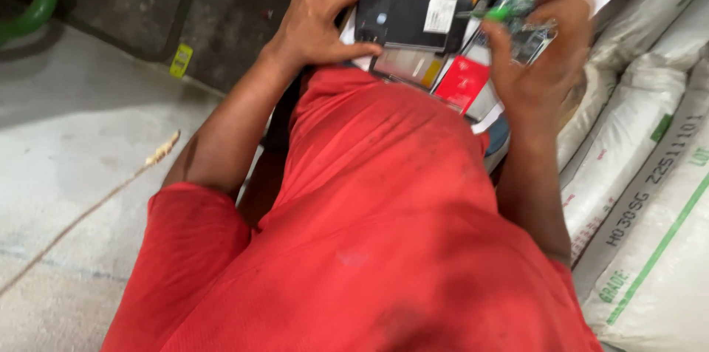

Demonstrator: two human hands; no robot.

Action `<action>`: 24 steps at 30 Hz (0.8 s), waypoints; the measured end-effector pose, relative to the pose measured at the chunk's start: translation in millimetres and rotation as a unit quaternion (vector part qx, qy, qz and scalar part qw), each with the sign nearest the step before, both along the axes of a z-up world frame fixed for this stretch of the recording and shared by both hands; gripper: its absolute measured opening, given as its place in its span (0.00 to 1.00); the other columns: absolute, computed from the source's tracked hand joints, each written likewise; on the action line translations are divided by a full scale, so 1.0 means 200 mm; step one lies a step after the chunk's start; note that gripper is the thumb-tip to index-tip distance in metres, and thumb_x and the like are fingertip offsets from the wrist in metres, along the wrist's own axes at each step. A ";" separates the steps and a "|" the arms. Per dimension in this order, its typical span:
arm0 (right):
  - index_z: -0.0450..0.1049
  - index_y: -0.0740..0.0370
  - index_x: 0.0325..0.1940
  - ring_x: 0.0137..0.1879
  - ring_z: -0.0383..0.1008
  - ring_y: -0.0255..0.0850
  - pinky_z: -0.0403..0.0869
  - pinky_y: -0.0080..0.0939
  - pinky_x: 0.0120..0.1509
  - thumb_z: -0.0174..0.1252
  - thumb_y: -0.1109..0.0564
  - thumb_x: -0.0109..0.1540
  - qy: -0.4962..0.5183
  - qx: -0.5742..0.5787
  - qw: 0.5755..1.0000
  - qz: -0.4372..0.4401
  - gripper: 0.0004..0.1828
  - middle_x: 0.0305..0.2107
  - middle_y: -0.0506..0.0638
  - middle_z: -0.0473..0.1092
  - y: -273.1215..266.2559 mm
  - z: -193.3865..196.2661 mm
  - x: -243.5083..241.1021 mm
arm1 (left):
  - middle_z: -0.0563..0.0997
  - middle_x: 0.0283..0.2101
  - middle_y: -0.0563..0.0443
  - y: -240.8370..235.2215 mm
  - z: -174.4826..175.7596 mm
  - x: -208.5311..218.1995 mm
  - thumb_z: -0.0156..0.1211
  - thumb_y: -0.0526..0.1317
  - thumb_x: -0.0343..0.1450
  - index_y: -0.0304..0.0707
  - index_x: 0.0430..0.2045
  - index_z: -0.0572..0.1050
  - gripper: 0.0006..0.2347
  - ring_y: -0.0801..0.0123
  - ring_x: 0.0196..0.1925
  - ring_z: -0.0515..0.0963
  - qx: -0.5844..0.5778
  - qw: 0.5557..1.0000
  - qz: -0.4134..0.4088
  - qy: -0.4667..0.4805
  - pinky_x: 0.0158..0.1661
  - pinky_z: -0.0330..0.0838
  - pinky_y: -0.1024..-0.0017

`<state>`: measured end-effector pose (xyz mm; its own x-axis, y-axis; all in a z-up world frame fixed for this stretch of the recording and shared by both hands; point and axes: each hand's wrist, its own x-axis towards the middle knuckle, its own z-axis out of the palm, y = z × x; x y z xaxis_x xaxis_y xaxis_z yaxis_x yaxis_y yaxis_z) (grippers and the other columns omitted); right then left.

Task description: The person disassembles a smartphone using a screwdriver and a toothbrush, removes the back cover and internal components, and cleans the motherboard with the toothbrush.

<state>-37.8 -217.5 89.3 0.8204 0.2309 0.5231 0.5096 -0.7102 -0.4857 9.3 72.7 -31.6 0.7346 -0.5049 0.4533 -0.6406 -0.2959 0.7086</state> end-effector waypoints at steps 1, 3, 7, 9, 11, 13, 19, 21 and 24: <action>0.58 0.60 0.50 0.50 0.76 0.60 0.76 0.53 0.56 0.74 0.70 0.61 -0.017 -0.045 0.998 0.037 0.29 0.48 0.63 0.68 0.00 0.01 0.00 | 0.78 0.65 0.50 0.01 0.02 0.00 0.80 0.56 0.67 0.43 0.65 0.72 0.34 0.62 0.66 0.78 0.003 1.000 -0.003 0.010 0.60 0.67 0.62; 0.57 0.61 0.49 0.46 0.78 0.55 0.74 0.49 0.50 0.74 0.71 0.61 -0.047 0.005 0.998 0.037 0.30 0.44 0.59 0.73 0.01 -0.02 0.00 | 0.78 0.66 0.51 0.02 0.02 0.00 0.80 0.56 0.67 0.43 0.65 0.72 0.34 0.63 0.67 0.78 0.004 1.000 -0.011 0.023 0.60 0.67 0.63; 0.58 0.63 0.54 0.50 0.75 0.54 0.76 0.47 0.54 0.78 0.68 0.66 0.032 0.041 0.999 -0.011 0.31 0.48 0.60 0.68 0.00 -0.04 -0.01 | 0.78 0.66 0.51 0.02 0.01 -0.02 0.80 0.55 0.68 0.42 0.65 0.72 0.34 0.64 0.67 0.78 -0.001 1.000 -0.009 0.018 0.60 0.67 0.64; 0.57 0.62 0.49 0.50 0.79 0.52 0.78 0.48 0.55 0.72 0.71 0.65 0.023 0.020 0.998 0.057 0.27 0.46 0.59 0.73 0.02 -0.02 0.01 | 0.78 0.66 0.51 0.02 0.04 0.00 0.80 0.55 0.67 0.42 0.65 0.73 0.33 0.64 0.66 0.78 0.006 1.000 -0.005 0.014 0.59 0.67 0.64; 0.58 0.61 0.46 0.46 0.78 0.51 0.76 0.47 0.51 0.74 0.68 0.61 -0.021 -0.008 0.999 0.037 0.28 0.41 0.56 0.74 0.02 -0.04 0.01 | 0.78 0.65 0.52 0.01 0.05 0.00 0.80 0.55 0.67 0.42 0.64 0.73 0.33 0.64 0.66 0.78 0.006 0.999 -0.013 0.030 0.58 0.67 0.65; 0.60 0.61 0.44 0.37 0.75 0.50 0.71 0.45 0.42 0.84 0.58 0.56 -0.094 -0.051 0.992 -0.067 0.34 0.34 0.53 0.72 -0.01 -0.08 -0.02 | 0.79 0.65 0.52 0.00 0.04 -0.01 0.80 0.55 0.67 0.43 0.64 0.73 0.33 0.66 0.66 0.79 0.003 0.999 -0.012 0.040 0.58 0.67 0.65; 0.49 0.56 0.52 0.49 0.83 0.54 0.76 0.43 0.55 0.67 0.71 0.68 -0.068 0.084 0.990 0.093 0.31 0.46 0.60 0.76 -0.06 -0.22 -0.02 | 0.78 0.66 0.52 0.01 0.04 -0.01 0.81 0.55 0.67 0.42 0.64 0.73 0.33 0.65 0.66 0.78 0.016 1.000 -0.004 0.025 0.60 0.67 0.64; 0.48 0.56 0.53 0.46 0.83 0.53 0.75 0.40 0.48 0.63 0.73 0.69 0.012 0.159 0.987 0.008 0.29 0.40 0.64 0.74 -0.11 -0.28 -0.02 | 0.78 0.66 0.52 0.00 0.01 -0.02 0.81 0.55 0.68 0.42 0.64 0.73 0.33 0.64 0.66 0.78 0.017 1.000 -0.005 0.012 0.61 0.66 0.64; 0.46 0.55 0.64 0.48 0.79 0.47 0.82 0.41 0.51 0.61 0.71 0.79 0.059 0.332 0.941 -0.025 0.29 0.47 0.62 0.72 -0.26 -0.32 -0.06 | 0.79 0.64 0.52 -0.01 -0.03 -0.04 0.81 0.56 0.70 0.43 0.64 0.73 0.31 0.62 0.66 0.78 0.022 1.000 0.017 -0.010 0.63 0.65 0.62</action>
